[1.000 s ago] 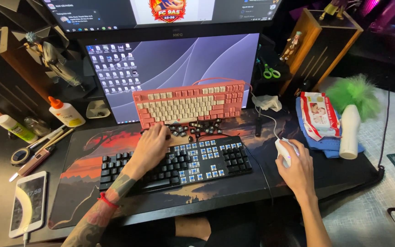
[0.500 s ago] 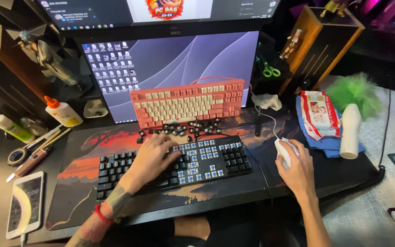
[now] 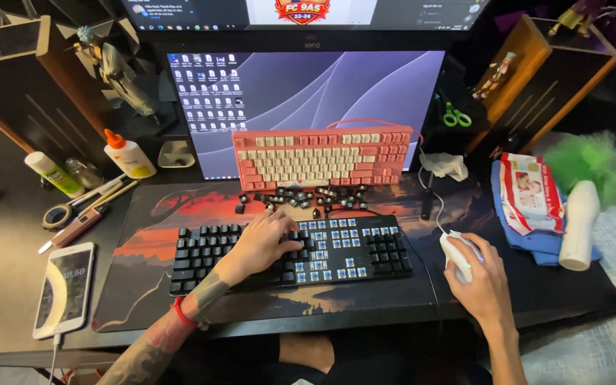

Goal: Removing keycaps from a mechanical keyboard and testing the switches.

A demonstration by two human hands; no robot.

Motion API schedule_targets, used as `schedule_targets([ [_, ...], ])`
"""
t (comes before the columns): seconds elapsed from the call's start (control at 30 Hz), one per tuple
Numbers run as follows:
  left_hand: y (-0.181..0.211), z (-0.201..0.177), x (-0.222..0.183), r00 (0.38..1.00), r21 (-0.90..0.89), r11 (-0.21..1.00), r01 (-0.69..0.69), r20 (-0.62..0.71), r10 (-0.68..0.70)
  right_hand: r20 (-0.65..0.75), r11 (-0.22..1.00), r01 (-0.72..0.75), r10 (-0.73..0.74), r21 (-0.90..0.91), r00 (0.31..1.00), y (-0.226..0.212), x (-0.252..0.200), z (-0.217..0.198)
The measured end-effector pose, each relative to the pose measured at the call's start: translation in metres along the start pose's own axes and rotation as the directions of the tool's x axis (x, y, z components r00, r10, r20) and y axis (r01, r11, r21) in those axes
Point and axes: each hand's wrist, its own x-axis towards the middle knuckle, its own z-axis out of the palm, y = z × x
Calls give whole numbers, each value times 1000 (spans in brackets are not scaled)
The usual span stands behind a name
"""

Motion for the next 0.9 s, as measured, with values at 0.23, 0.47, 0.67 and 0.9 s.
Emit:
schedule_targets([
  [0.23, 4, 4, 9, 984, -55, 983, 176, 26, -175, 19, 1000, 9, -9, -12, 1000, 6, -1, 3],
  [0.47, 7, 5, 11, 968, -140, 958, 249, 18, -249, 3, 1000, 17, -17, -16, 1000, 3, -1, 2],
  [0.67, 3, 7, 11, 964, -192, 946, 263, 22, -264, -1, 997, -76, 76, 2, 997, -2, 2, 0],
  [0.9, 13, 7, 6, 974, -267, 943, 198, -56, -221, -98, 986, -52, 36, -160, 994, -1, 3, 6],
])
